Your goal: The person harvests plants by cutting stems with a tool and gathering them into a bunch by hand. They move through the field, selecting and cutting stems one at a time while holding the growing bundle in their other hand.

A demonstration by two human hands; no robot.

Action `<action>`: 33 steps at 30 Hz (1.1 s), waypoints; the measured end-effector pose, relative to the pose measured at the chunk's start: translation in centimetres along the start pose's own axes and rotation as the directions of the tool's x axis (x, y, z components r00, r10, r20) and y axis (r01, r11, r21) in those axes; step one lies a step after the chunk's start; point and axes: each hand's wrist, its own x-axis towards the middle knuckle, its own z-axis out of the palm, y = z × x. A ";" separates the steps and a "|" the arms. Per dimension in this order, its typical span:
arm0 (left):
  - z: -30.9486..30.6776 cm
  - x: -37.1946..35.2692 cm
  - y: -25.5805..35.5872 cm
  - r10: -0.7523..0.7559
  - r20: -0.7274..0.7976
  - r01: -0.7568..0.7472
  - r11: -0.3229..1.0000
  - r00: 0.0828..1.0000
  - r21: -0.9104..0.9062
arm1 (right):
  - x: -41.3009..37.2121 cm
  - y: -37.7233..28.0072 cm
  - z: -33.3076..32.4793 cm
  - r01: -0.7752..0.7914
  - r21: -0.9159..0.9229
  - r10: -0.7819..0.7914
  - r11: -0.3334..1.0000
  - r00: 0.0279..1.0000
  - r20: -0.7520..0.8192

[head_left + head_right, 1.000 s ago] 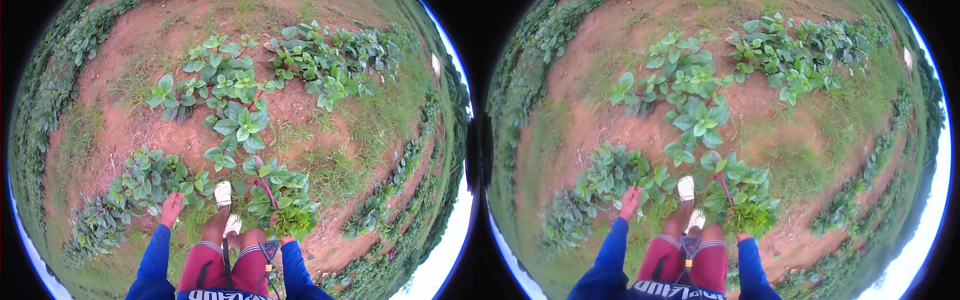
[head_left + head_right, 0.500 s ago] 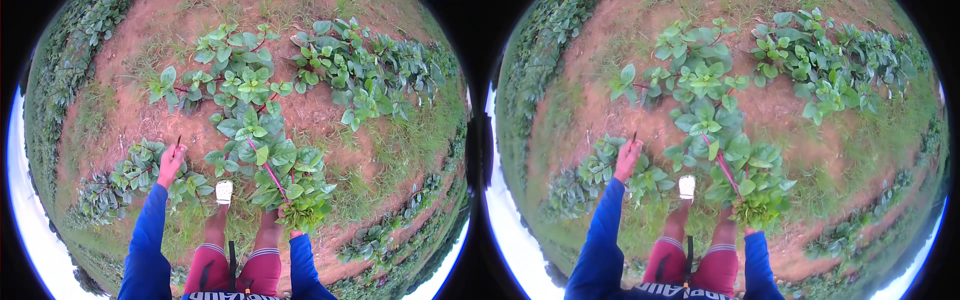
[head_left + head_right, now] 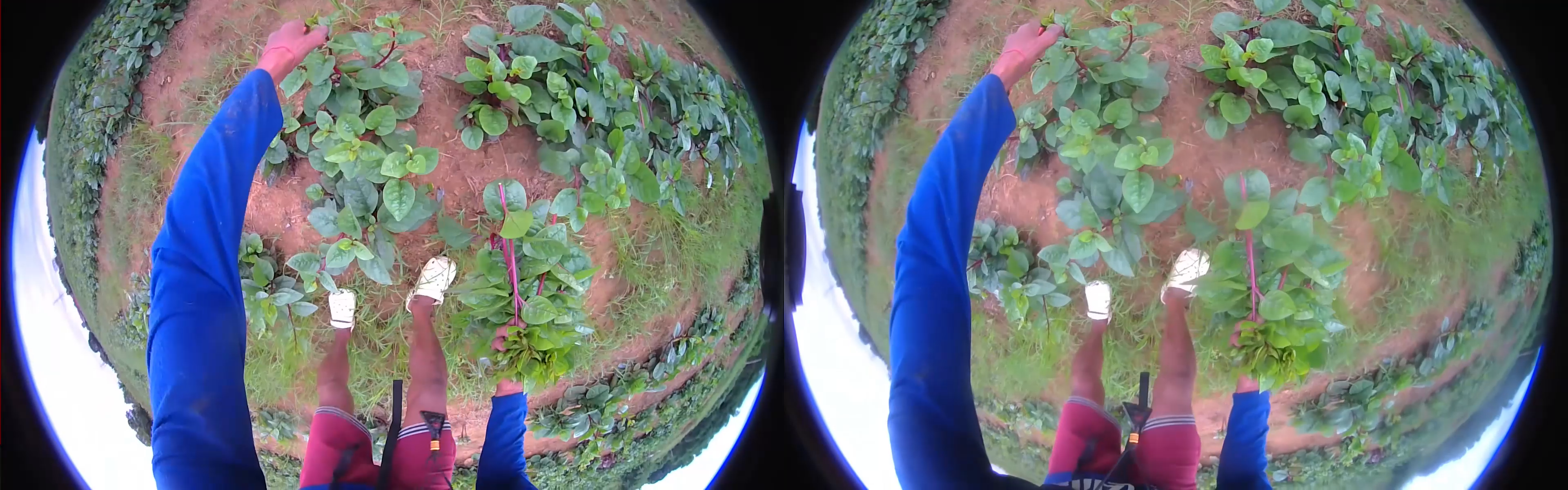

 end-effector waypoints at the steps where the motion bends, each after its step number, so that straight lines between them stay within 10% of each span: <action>1: 1.1 -0.3 0.2 -0.019 -0.042 0.019 1.000 0.999 0.018 | 1.3 0.0 0.5 0.026 -0.021 -0.026 0.999 1.000 -0.007; 8: 5.1 -15.3 2.6 -0.025 -0.244 -0.062 0.938 0.969 -0.341 | 12.3 3.3 4.8 0.026 -0.140 -0.040 0.990 0.994 -0.098; 10: 4.8 -20.8 5.4 -0.009 -0.082 -0.014 0.958 0.997 -0.286 | 15.8 5.3 5.5 -0.016 -0.182 -0.010 0.983 0.990 -0.139; 13: 7.5 -26.3 7.6 0.162 -0.189 -0.228 0.880 0.968 -0.416 | 22.5 6.2 0.7 -0.122 -0.349 0.149 0.929 0.987 0.052; 15: 9.0 -27.9 8.7 0.240 -0.270 -0.344 0.815 0.933 -0.466 | 24.9 8.1 0.3 -0.301 0.171 0.305 0.938 0.952 0.002; 17: 9.8 -29.0 9.4 0.232 -0.307 -0.362 0.792 0.923 -0.491 | 24.5 10.6 4.0 -0.269 -0.036 0.270 0.962 0.963 0.022; 22: 10.1 -30.7 10.4 0.262 -0.166 -0.306 0.876 0.951 -0.372 | 23.2 12.7 7.0 -0.114 -0.655 0.292 0.747 0.941 0.170; 23: 10.3 -31.2 10.3 0.241 -0.169 -0.288 0.883 0.956 -0.370 | 25.1 11.1 1.4 -0.311 -0.303 0.351 0.901 0.932 0.090; 28: 9.8 -33.8 10.6 0.191 0.192 -0.120 0.936 0.963 -0.332 | 25.1 10.6 1.2 -0.244 -0.430 0.313 0.869 0.945 0.096; 33: 6.8 -33.7 7.0 0.315 0.187 -0.152 0.795 0.930 -0.587 | 24.2 9.0 1.9 -0.240 -0.435 0.304 0.868 0.949 0.081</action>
